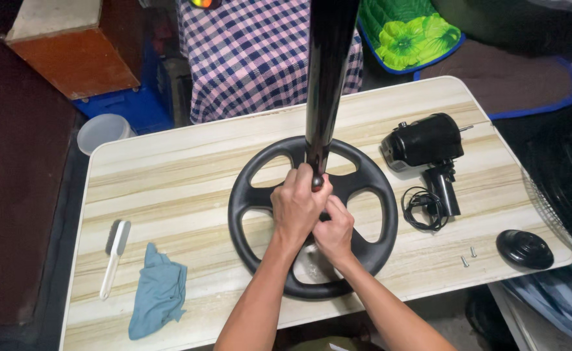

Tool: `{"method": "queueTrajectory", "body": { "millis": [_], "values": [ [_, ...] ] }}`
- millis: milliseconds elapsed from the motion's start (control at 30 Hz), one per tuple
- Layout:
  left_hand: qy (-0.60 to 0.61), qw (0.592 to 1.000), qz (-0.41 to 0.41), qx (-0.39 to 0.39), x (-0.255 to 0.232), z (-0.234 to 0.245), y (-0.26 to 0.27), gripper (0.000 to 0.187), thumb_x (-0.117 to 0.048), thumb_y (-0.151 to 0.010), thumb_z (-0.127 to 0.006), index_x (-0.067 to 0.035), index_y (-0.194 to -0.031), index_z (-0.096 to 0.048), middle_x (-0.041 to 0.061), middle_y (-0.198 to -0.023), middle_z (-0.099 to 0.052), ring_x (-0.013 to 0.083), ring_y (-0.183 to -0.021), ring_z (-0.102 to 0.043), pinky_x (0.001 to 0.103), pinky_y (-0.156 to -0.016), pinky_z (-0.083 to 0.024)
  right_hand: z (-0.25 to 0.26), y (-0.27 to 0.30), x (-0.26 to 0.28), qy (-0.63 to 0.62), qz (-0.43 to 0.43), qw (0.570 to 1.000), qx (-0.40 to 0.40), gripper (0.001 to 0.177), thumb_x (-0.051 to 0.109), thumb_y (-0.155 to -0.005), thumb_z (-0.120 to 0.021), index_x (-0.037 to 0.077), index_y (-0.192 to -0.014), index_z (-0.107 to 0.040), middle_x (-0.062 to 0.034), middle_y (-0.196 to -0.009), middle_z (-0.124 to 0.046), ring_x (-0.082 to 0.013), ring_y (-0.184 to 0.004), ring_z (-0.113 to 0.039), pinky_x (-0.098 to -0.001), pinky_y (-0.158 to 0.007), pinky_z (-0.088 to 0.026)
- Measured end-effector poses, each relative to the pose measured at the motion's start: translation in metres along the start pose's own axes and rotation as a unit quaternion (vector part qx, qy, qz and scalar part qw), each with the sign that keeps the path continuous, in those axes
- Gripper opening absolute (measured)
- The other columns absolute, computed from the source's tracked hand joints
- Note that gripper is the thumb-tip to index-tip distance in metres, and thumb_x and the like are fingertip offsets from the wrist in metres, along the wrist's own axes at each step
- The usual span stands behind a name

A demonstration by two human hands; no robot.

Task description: The person uses a screwdriver to remove screws from the fan blade hub, detaches the blade, and then unscrews the motor housing to separate the fan components on a table.

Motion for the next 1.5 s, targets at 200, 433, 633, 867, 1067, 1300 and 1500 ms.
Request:
{"method": "queueTrajectory", "body": {
  "millis": [200, 433, 633, 867, 1067, 1300, 1500],
  "values": [
    [0.03, 1.0, -0.006, 0.002, -0.006, 0.012, 0.001, 0.029, -0.023, -0.083, -0.082, -0.005, -0.081, -0.06, 0.012, -0.07, -0.066, 0.0335, -0.058, -0.067, 0.044, -0.051, -0.052, 0.009, -0.013, 0.024, -0.061, -0.004, 0.998, -0.02, 0.026, 0.008, -0.082, -0.077, 0.0, -0.106, -0.07, -0.0148, -0.093, -0.074, -0.0214, -0.087, -0.075, -0.0322, -0.075, -0.056],
    [0.418, 0.888, 0.101, 0.166, 0.022, -0.017, -0.001, 0.022, -0.022, -0.086, -0.077, -0.002, -0.079, -0.072, 0.004, -0.07, -0.071, 0.0109, -0.064, -0.067, 0.027, -0.059, -0.053, -0.008, -0.008, 0.01, -0.088, -0.004, 0.994, 0.069, 0.019, 0.007, -0.083, -0.078, 0.001, -0.101, -0.073, -0.0106, -0.086, -0.076, -0.0162, -0.081, -0.075, -0.0304, -0.073, -0.057],
    [0.425, 0.866, 0.191, 0.181, 0.057, -0.058, 0.0, 0.039, -0.019, -0.092, -0.073, 0.0, -0.06, -0.063, 0.004, -0.053, -0.056, 0.0092, -0.05, -0.048, 0.029, -0.046, -0.034, -0.015, -0.007, -0.019, -0.091, -0.098, 0.987, 0.091, 0.02, 0.007, -0.084, -0.081, 0.0, -0.1, -0.073, -0.0095, -0.082, -0.075, -0.0096, -0.074, -0.065, -0.0278, -0.067, -0.054],
    [0.348, 0.92, 0.138, -0.118, 0.036, -0.005, 0.029, 0.017, -0.014, -0.1, -0.063, 0.001, -0.091, -0.062, 0.005, -0.086, -0.059, 0.0139, -0.077, -0.055, 0.033, -0.067, -0.045, -0.015, -0.001, -0.009, -0.092, -0.078, 0.99, 0.071, 0.028, 0.004, -0.084, -0.077, 0.0, -0.112, -0.073, -0.0097, -0.09, -0.076, -0.009, -0.082, -0.069, -0.0258, -0.073, -0.055],
    [0.306, 0.933, 0.12, 0.143, 0.028, 0.009, 0.002, 0.032, -0.021, -0.084, -0.077, -0.004, -0.111, -0.074, 0.008, -0.095, -0.074, 0.016, -0.078, -0.07, 0.03, -0.07, -0.056, -0.029, -0.008, -0.026, -0.291, -0.169, 0.926, 0.172, 0.029, 0.002, -0.091, -0.071, -0.004, -0.119, -0.068, -0.0055, -0.109, -0.075, -0.0112, -0.102, -0.07, -0.0265, -0.09, -0.056],
    [0.203, 0.967, -0.011, 0.156, 0.008, 0.04, -0.013, 0.036, -0.012, -0.074, -0.081, -0.004, -0.109, -0.074, 0.014, -0.099, -0.075, 0.024, -0.078, -0.075, 0.032, -0.068, -0.058, -0.027, -0.011, -0.029, -0.223, -0.141, 0.941, 0.211, 0.031, 0.006, -0.094, -0.071, -0.003, -0.124, -0.067, -0.0058, -0.11, -0.074, -0.0103, -0.101, -0.068, -0.0269, -0.09, -0.055],
    [0.231, 0.951, 0.068, 0.197, 0.025, 0.022, -0.006, 0.033, -0.001, -0.087, -0.057, -0.009, -0.112, -0.077, 0.01, -0.098, -0.079, 0.0169, -0.089, -0.079, 0.031, -0.079, -0.062, -0.025, -0.015, -0.027, -0.217, -0.114, 0.944, 0.219, 0.031, 0.005, -0.089, -0.075, -0.004, -0.118, -0.069, -0.0062, -0.107, -0.075, -0.0112, -0.101, -0.07, -0.0264, -0.091, -0.056]
  ]
}}
Point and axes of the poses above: each hand's wrist, its own y-axis away from the middle knuckle, its own z-axis out of the back of the hand, x = y × z, the point moved 9 cm from there along -y, towards the middle knuckle
